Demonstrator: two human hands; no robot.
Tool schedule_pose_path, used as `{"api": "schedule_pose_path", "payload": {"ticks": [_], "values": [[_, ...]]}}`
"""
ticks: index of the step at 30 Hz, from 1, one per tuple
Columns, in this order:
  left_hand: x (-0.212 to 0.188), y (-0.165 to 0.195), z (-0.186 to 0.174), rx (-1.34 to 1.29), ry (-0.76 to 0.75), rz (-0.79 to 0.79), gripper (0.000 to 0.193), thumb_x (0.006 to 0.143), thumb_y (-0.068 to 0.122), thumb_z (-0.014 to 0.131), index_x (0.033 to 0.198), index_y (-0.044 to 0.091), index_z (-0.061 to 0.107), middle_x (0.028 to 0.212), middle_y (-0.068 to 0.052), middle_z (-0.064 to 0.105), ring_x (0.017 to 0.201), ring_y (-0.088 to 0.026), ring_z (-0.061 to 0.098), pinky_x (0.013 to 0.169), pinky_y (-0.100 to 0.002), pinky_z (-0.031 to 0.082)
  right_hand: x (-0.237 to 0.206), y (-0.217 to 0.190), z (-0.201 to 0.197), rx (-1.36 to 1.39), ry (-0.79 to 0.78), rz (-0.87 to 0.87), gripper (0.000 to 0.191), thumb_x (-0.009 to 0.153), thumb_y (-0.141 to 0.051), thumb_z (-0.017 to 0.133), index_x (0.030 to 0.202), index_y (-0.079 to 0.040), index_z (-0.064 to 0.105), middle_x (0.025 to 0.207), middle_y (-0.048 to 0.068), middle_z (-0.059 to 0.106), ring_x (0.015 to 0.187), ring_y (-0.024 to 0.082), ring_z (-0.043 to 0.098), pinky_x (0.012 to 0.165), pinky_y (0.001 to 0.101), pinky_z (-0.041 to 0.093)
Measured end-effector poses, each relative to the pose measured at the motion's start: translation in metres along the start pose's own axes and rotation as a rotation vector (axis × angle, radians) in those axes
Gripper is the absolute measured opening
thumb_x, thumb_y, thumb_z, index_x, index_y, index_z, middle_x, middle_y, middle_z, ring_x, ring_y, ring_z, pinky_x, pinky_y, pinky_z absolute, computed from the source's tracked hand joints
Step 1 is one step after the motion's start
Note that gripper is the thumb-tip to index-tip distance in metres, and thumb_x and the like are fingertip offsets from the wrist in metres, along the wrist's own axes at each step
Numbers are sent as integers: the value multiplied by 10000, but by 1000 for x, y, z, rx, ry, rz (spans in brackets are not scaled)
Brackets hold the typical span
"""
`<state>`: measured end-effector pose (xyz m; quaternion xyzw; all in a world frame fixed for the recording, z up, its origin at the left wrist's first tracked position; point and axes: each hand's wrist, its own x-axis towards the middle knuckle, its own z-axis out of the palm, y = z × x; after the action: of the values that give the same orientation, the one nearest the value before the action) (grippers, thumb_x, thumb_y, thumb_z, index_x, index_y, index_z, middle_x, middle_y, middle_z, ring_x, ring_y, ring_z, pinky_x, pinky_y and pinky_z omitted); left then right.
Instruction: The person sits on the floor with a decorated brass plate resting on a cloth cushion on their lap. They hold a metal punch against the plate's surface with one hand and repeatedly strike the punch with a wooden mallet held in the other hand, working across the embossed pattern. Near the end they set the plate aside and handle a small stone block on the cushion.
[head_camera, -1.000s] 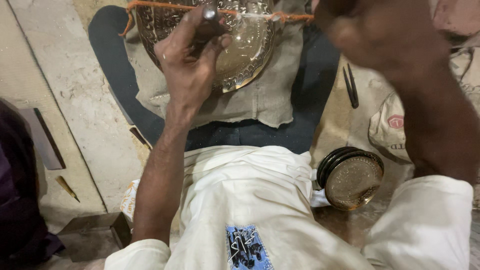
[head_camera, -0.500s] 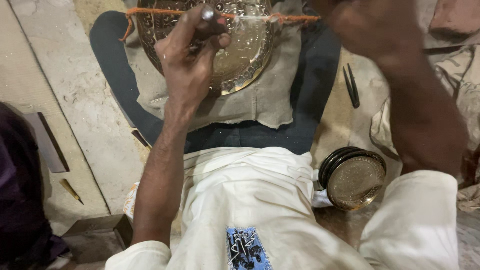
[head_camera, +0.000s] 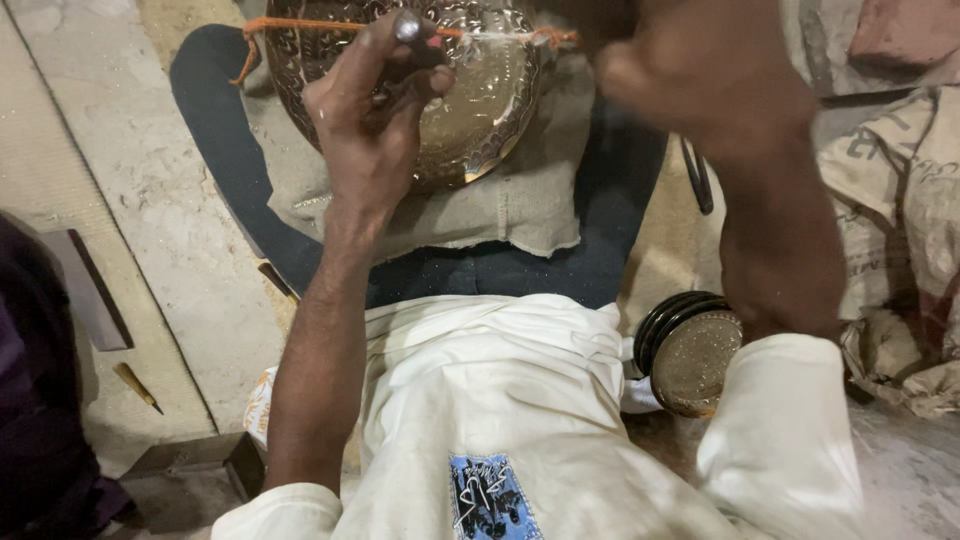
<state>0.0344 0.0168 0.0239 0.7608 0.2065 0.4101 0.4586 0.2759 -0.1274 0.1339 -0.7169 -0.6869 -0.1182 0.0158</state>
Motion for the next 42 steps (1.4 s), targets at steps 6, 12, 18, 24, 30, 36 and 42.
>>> {"api": "schedule_pose_path", "payload": {"ticks": [6,12,18,24,30,36,42], "values": [[-1,-3,1,-9,7,18,275,1059,-35,696,1301,84,640,1091,-100,777,990,-209,816,815,-314,744,-2,-1,-4,6,10,-20,255,815,-132,679,1061,-87,728,715,39,629,548,143,567,508,314,470],[-3,-2,1,-75,7,-31,302,1068,-74,665,1321,90,638,1111,-103,774,1004,-207,822,837,-320,740,-1,0,-7,153,-103,55,187,880,-150,723,1017,-30,677,730,128,596,595,272,558,578,428,477],[-2,-2,0,-2,5,8,299,1057,-81,678,1313,72,650,1080,-107,771,971,-196,817,820,-302,741,-11,-4,-6,95,64,-63,287,825,-119,677,1099,-34,676,812,101,633,697,241,601,640,393,511],[0,-1,2,8,10,9,304,1025,-94,689,1280,71,670,1071,-100,768,940,-177,810,785,-290,731,-7,2,2,227,32,-18,292,832,-101,689,1106,-2,682,793,136,621,684,278,591,629,411,506],[1,4,1,4,4,-10,286,1004,-123,668,1235,44,692,1066,-91,756,947,-180,807,792,-275,734,-4,6,5,333,-27,11,343,872,-92,717,1191,32,690,772,167,597,608,298,560,574,428,481],[0,1,2,-51,3,12,224,1023,-126,673,1187,26,695,1066,-75,747,936,-172,804,776,-268,729,-5,5,3,262,-32,4,348,868,-86,720,1196,23,687,770,155,599,603,278,561,556,419,474],[-1,-5,2,-63,-5,-14,222,1005,-151,639,1147,9,696,1047,-66,743,926,-167,809,766,-265,723,-7,-2,-2,189,26,-24,350,845,-82,724,1179,15,684,775,154,589,630,293,557,585,440,468]]}}
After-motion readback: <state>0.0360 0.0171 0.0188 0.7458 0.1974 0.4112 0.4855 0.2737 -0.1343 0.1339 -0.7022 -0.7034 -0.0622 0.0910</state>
